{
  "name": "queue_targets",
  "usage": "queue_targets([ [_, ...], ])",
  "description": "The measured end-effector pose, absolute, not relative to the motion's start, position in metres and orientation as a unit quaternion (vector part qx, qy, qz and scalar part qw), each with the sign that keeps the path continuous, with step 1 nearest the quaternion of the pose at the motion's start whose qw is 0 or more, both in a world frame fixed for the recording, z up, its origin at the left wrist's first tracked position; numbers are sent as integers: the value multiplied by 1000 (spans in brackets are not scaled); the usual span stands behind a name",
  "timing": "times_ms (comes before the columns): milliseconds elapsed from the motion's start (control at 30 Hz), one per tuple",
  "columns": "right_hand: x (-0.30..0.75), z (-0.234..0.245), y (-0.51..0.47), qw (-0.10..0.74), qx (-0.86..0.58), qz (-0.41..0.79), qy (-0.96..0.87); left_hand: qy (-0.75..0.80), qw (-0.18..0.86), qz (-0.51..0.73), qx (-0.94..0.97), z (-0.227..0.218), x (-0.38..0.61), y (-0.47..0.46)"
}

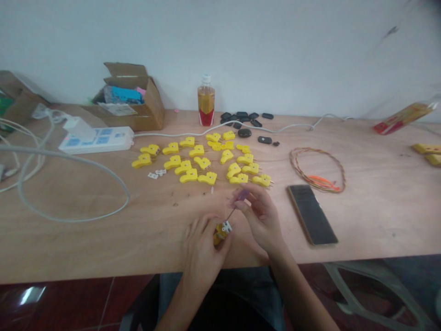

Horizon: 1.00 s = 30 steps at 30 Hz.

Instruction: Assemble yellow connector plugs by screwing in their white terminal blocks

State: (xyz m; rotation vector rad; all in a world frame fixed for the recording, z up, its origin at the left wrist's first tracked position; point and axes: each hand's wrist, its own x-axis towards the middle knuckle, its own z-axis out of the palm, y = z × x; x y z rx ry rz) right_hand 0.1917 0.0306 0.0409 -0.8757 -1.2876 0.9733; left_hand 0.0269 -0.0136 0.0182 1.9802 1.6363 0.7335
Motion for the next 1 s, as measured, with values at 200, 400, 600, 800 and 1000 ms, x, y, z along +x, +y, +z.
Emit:
queue_targets([
  [200,192,44,31,624,-380,403,-551,593,235,264,724,17,26,-13],
  [400,203,53,22,658,-379,375,-531,577,288,327,691,11,21,-13],
  [600,219,52,13,656,-396,353,-537,607,422,326,589,35,17,10],
  [800,221,46,8,658,-403,360,-526,550,688,369,297,50,2,52],
  [1000,220,39,6,664,-394,386,-505,533,731,354,237,52,-9,53],
])
